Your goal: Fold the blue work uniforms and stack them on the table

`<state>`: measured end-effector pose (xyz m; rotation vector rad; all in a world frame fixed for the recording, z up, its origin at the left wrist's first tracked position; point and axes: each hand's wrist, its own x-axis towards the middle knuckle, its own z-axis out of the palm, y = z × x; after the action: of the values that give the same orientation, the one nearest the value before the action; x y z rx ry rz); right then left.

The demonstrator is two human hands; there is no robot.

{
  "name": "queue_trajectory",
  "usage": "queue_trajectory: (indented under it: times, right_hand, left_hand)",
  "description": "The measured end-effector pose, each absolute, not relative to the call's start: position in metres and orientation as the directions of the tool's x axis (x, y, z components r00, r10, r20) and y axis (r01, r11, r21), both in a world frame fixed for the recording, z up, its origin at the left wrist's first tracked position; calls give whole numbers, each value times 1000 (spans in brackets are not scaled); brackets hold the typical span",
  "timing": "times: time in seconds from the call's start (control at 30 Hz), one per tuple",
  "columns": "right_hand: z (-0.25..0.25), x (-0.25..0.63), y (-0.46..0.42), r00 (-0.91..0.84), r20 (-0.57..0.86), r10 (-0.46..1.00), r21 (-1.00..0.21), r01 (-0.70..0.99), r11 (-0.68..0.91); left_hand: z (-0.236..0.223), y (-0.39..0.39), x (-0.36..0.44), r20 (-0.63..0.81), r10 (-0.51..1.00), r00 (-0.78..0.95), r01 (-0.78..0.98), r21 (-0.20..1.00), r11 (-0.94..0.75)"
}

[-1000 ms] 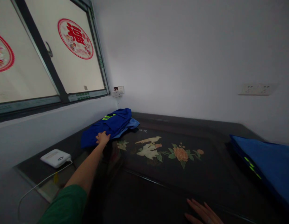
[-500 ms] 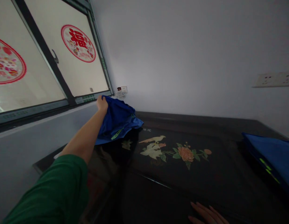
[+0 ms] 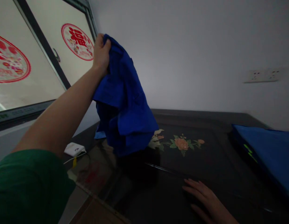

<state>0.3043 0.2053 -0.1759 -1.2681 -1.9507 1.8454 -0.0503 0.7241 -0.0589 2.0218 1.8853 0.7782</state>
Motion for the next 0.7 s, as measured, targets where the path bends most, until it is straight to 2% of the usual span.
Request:
queue_trajectory:
  times: [0.13, 0.23, 0.37, 0.5, 0.7]
  right_hand:
    - [-166, 302, 217, -413, -525, 744, -846, 351, -402]
    - [-156, 301, 239, -209, -530, 822, -843, 231, -485]
    - [-146, 306, 270, 32, -416, 909, -890, 194, -414]
    - [-142, 330, 298, 54, -374, 926, -909, 175, -377]
    - [-112, 386, 359, 217, -228, 949, -941, 199, -272]
  left_hand:
    - [-34, 677, 11, 29, 999, 40, 825, 564, -49]
    - [-19, 643, 47, -24, 994, 106, 791, 608, -70]
    - [-1, 607, 78, -61, 973, 222, 746, 654, -129]
    - [21, 589, 90, -66, 953, 297, 734, 654, -184]
    - [45, 596, 68, -31, 989, 148, 729, 679, -88]
